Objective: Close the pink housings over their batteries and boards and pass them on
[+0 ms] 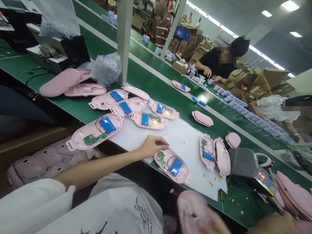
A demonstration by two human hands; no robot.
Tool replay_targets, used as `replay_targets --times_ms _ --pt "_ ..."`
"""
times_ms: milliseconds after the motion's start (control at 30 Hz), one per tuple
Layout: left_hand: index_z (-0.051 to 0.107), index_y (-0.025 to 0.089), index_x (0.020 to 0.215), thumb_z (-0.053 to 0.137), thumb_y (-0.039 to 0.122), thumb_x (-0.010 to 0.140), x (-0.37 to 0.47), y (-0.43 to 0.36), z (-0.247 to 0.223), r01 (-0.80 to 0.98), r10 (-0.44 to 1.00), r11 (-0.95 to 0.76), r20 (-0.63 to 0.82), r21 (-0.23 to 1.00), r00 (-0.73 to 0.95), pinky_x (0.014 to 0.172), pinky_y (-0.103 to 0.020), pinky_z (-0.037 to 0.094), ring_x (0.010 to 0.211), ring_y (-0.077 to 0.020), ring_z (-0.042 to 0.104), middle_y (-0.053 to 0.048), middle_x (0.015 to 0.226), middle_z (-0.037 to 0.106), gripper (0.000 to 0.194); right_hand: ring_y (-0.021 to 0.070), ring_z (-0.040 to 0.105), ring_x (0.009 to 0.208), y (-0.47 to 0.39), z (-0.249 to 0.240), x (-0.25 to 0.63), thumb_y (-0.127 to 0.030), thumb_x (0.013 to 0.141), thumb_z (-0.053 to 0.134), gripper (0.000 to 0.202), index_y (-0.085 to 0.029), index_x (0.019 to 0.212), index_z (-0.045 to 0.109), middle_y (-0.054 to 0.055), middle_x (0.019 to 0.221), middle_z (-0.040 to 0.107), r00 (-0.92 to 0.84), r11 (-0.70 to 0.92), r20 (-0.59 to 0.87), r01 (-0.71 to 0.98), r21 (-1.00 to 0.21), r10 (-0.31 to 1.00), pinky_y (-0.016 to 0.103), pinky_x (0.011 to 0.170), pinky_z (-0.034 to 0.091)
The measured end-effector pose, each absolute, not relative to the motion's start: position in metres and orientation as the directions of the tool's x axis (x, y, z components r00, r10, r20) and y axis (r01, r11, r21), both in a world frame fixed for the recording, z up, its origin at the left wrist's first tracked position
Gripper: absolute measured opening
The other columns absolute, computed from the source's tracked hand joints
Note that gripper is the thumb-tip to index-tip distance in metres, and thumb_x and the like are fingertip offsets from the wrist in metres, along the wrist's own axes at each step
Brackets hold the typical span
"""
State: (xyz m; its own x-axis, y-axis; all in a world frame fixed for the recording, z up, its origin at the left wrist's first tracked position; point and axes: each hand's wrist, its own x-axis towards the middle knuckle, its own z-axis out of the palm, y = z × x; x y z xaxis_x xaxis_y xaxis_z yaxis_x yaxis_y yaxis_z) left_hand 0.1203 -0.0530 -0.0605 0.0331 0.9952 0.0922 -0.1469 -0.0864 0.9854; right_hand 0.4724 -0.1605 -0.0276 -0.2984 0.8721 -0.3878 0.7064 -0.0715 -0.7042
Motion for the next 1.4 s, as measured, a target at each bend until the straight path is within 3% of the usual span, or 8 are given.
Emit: replay_targets --times_ms 100,233,367,633,833,1133,1300,1400 --pt "0.073 0.013 0.080 0.074 0.023 0.082 0.120 -0.055 -0.056 -0.153 0.994 -0.093 0.101 0.984 0.048 0.068 -0.025 0.055 0.070 -0.0150 0.066 -0.004 0.075 0.072 0.010 0.0287 0.058 0.121 -0.106 0.032 0.443 -0.060 0.091 0.054 0.056 -0.020 0.130 0.060 0.013 0.121 0.066 -0.199 0.029 -0.202 0.776 -0.629 0.959 0.035 0.093 0.053" --pt "0.071 0.015 0.083 0.069 0.025 0.090 0.117 -0.056 -0.051 0.072 0.930 -0.367 0.367 0.928 0.011 0.075 -0.027 0.054 0.078 -0.0149 0.064 -0.004 0.084 0.068 0.012 0.0181 0.055 0.067 -0.026 0.059 0.370 -0.056 0.098 0.038 0.044 -0.021 0.081 0.057 0.003 0.073 0.061 -0.451 0.325 -0.224 0.840 -0.435 0.864 0.027 0.059 0.040" --pt "0.070 0.017 0.086 0.064 0.028 0.095 0.120 -0.054 -0.051 0.343 0.770 -0.584 0.636 0.736 -0.051 0.088 -0.033 0.055 0.095 -0.0180 0.063 -0.009 0.105 0.062 0.015 0.0156 0.050 0.058 0.002 0.049 0.324 -0.044 0.100 0.036 0.037 -0.021 0.084 0.060 0.000 0.064 0.058 -0.593 0.520 -0.200 0.792 -0.321 0.780 0.026 0.058 0.031" --pt "0.069 0.018 0.093 0.060 0.021 0.096 0.127 -0.048 -0.058 0.510 0.754 -0.564 0.657 0.649 -0.001 0.091 -0.037 0.059 0.108 -0.0214 0.063 -0.011 0.123 0.059 0.010 0.0170 0.054 0.057 -0.009 0.027 0.313 -0.035 0.097 0.041 0.031 -0.019 0.091 0.067 0.004 0.065 0.064 -0.465 0.490 0.177 0.860 -0.144 0.867 0.027 0.056 0.024" --pt "0.068 0.018 0.091 0.059 0.024 0.097 0.115 -0.043 -0.043 0.632 0.695 -0.581 0.717 0.513 0.057 0.088 -0.039 0.058 0.107 -0.0227 0.060 -0.011 0.117 0.061 0.013 0.0169 0.054 0.057 -0.017 0.028 0.308 -0.029 0.095 0.041 0.028 -0.019 0.091 0.067 0.005 0.068 0.065 -0.469 0.491 0.208 0.869 -0.067 0.858 0.027 0.056 0.021" --pt "0.071 0.015 0.090 0.058 0.021 0.097 0.127 -0.039 -0.058 0.447 0.797 -0.541 0.604 0.713 0.003 0.085 -0.033 0.058 0.094 -0.0173 0.068 -0.011 0.129 0.060 0.016 0.0174 0.054 0.059 -0.010 0.034 0.309 -0.041 0.095 0.044 0.032 -0.020 0.088 0.068 0.002 0.064 0.063 -0.433 0.444 0.110 0.834 -0.327 0.895 0.026 0.059 0.030" --pt "0.077 0.019 0.079 0.078 0.020 0.082 0.109 -0.034 -0.049 0.228 0.857 -0.467 0.373 0.854 0.356 0.092 -0.032 0.055 0.107 -0.0216 0.064 -0.007 0.116 0.062 0.004 0.0186 0.054 0.061 -0.008 0.027 0.306 -0.036 0.095 0.043 0.032 -0.019 0.094 0.070 0.004 0.065 0.062 -0.386 0.412 0.152 0.884 -0.220 0.910 0.027 0.059 0.026" --pt "0.075 0.018 0.079 0.078 0.021 0.082 0.104 -0.029 -0.046 0.160 0.914 -0.393 0.365 0.906 0.176 0.096 -0.036 0.053 0.108 -0.0223 0.063 -0.009 0.119 0.060 0.005 0.0186 0.055 0.062 -0.008 0.027 0.303 -0.035 0.094 0.044 0.030 -0.020 0.096 0.070 0.004 0.068 0.065 -0.442 0.455 0.110 0.871 -0.185 0.890 0.027 0.059 0.025"
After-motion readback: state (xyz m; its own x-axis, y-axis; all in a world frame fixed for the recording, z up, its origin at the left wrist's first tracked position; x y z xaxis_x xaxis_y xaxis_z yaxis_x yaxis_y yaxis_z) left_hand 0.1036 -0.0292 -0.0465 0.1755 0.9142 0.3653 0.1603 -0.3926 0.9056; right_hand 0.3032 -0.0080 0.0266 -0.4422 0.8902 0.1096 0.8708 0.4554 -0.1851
